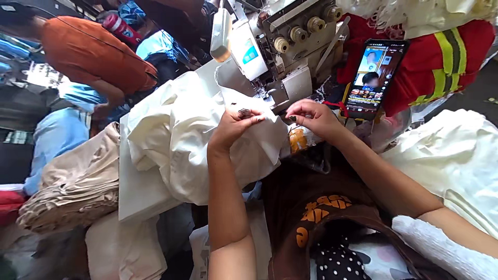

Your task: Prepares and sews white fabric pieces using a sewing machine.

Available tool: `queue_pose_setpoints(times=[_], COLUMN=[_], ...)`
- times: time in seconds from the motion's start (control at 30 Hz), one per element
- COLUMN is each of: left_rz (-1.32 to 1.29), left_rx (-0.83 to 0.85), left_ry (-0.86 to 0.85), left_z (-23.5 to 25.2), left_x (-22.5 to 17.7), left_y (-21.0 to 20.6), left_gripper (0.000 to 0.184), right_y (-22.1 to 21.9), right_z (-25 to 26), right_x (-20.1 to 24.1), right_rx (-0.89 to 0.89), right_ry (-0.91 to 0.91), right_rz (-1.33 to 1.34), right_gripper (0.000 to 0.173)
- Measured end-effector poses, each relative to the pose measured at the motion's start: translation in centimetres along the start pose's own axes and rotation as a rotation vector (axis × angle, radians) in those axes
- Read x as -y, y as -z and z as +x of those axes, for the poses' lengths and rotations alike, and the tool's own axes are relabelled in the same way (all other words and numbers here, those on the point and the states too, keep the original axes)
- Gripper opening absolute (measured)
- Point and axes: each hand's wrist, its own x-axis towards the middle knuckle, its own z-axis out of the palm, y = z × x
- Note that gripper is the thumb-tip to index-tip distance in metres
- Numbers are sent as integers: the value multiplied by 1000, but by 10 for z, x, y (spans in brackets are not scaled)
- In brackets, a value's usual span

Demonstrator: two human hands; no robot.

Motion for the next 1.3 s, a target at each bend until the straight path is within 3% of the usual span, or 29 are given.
queue_pose_setpoints(times=[0.07, 0.17, 0.27, 0.43, 0.67, 1.07, 1.3], left_rz=[-69, -155, -167, -60, 141, 200, 201], left_rx=[137, 202, 73, -110, -349, -307, -301], left_ry=[-83, -140, -97, -13, 23, 2, -3], left_z=[-2, -4, -7, -2, 16, 19, 21], left_x=[3, 6, 4, -1, 7, 9, 9], left_y=[4, 8, 5, -5, -17, -6, -4], left_gripper=[11, 9, 14, 10, 6, 5, 3], right_y=[-2, -15, -22, -23, -15, 2, -1], right_z=[12, 24, 24, 14, 1, -23, -31], right_x=[10, 9, -4, -11, 0, 1, 1], right_rx=[28, 131, 175, 58, 132, 308, 295], right_ry=[119, 178, 88, -69, -343, -484, -527], right_rz=[-24, -25, 19, 137, 338, 518, 550], right_gripper=[22, 27, 27, 22, 33, 22, 15])
